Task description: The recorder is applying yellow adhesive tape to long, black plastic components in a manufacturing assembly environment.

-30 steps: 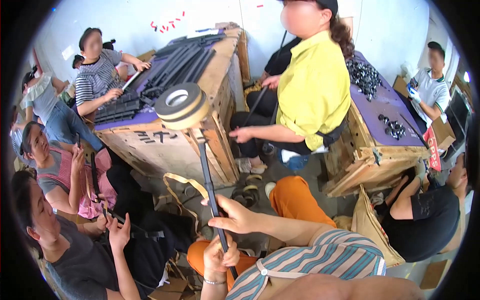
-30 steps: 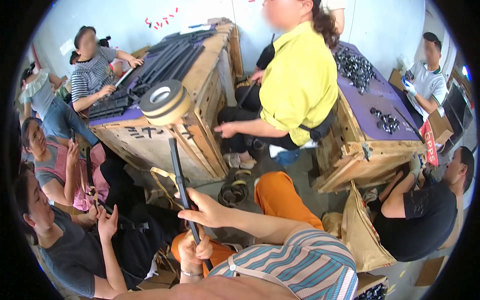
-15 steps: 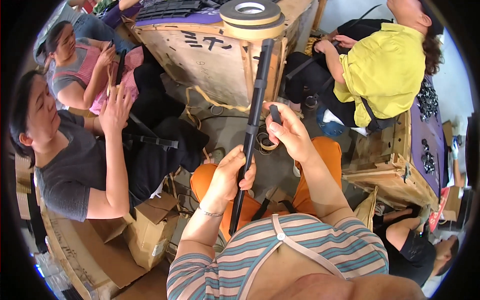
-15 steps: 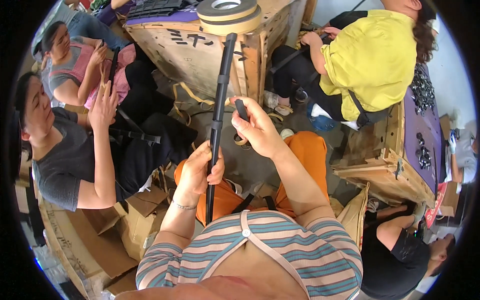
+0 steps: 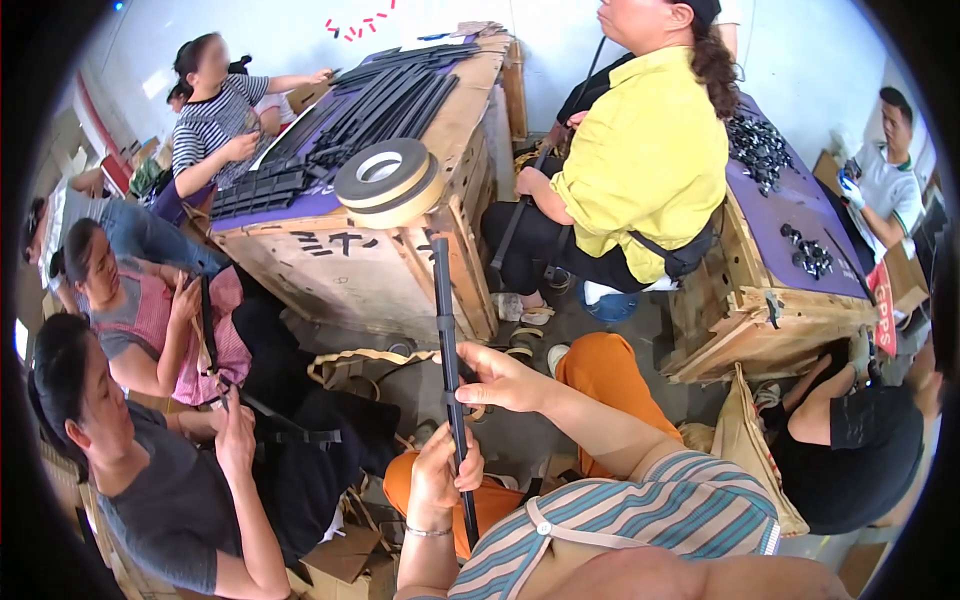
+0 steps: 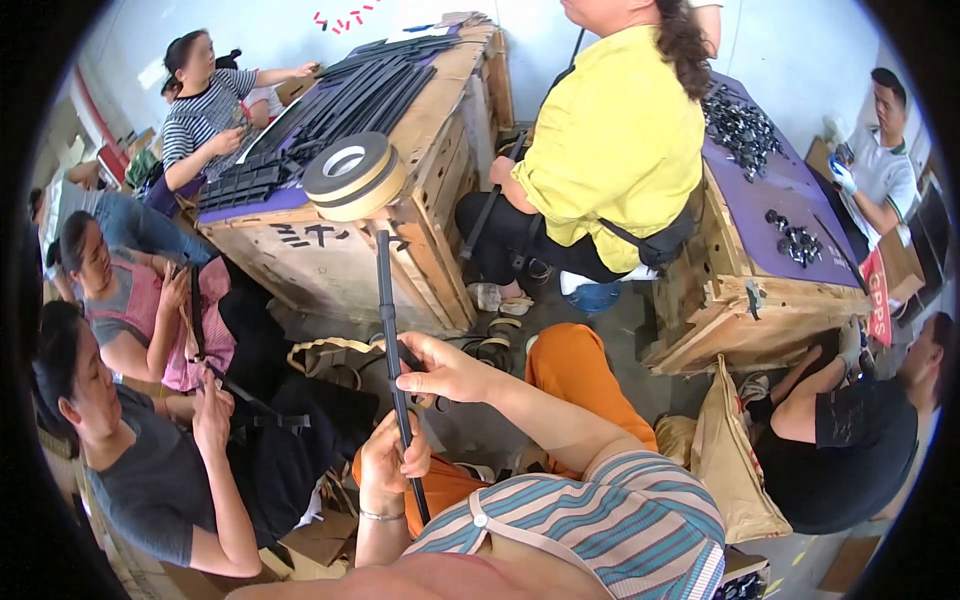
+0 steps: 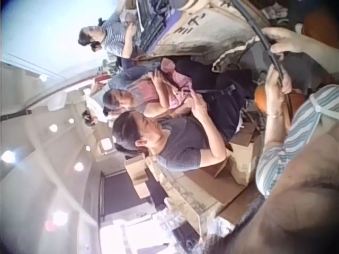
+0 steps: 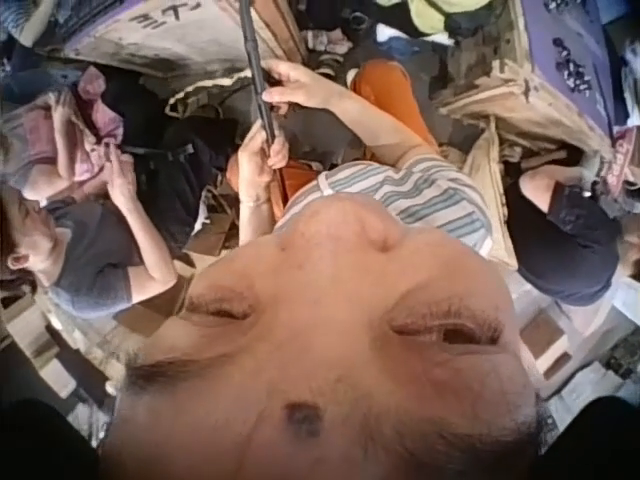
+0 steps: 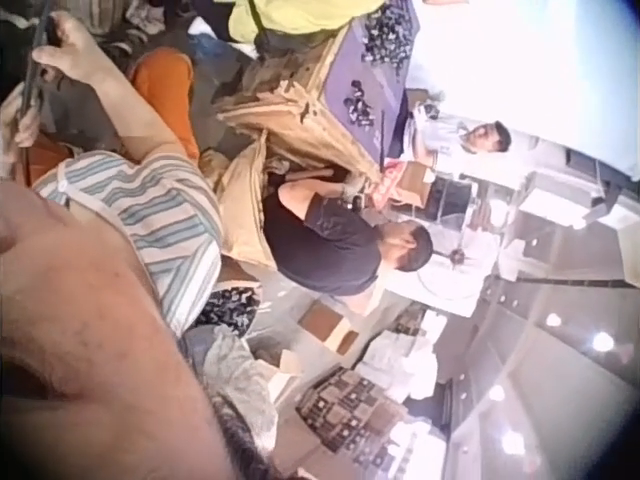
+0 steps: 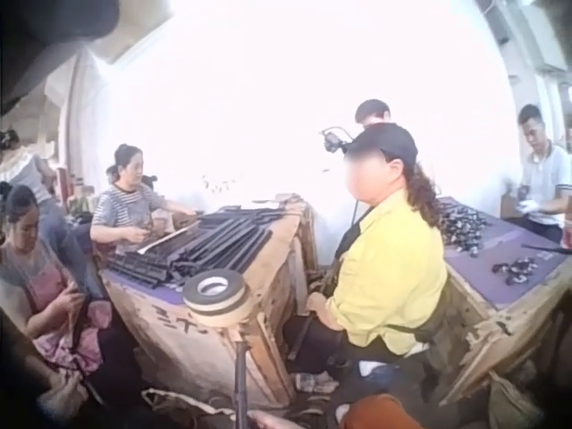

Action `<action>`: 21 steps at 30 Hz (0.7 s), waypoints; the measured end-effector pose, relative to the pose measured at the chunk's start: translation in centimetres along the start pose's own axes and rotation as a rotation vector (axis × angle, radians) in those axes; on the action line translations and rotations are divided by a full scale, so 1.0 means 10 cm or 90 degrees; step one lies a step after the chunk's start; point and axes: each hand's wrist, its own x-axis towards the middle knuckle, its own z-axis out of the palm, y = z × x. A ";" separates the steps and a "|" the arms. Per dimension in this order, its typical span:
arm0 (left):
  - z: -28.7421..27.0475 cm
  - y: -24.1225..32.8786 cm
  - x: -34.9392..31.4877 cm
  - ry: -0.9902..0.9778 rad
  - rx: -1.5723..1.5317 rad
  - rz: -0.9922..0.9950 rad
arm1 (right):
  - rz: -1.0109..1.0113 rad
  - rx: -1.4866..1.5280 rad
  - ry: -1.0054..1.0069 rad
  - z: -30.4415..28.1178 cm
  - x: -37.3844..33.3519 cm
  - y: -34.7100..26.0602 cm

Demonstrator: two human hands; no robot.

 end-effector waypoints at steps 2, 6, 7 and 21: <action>-0.04 -0.03 0.00 -0.015 -0.014 0.013 | 0.029 0.016 0.022 -0.07 -0.07 0.02; -0.06 0.17 -0.01 0.038 0.136 0.135 | 0.112 0.049 0.037 -0.15 -0.14 0.08; -0.02 0.29 -0.04 0.048 0.157 0.196 | 0.120 0.028 0.038 -0.12 -0.14 0.08; 0.27 0.14 0.04 0.207 0.341 0.326 | 0.003 -0.052 -0.020 0.23 -0.34 -0.26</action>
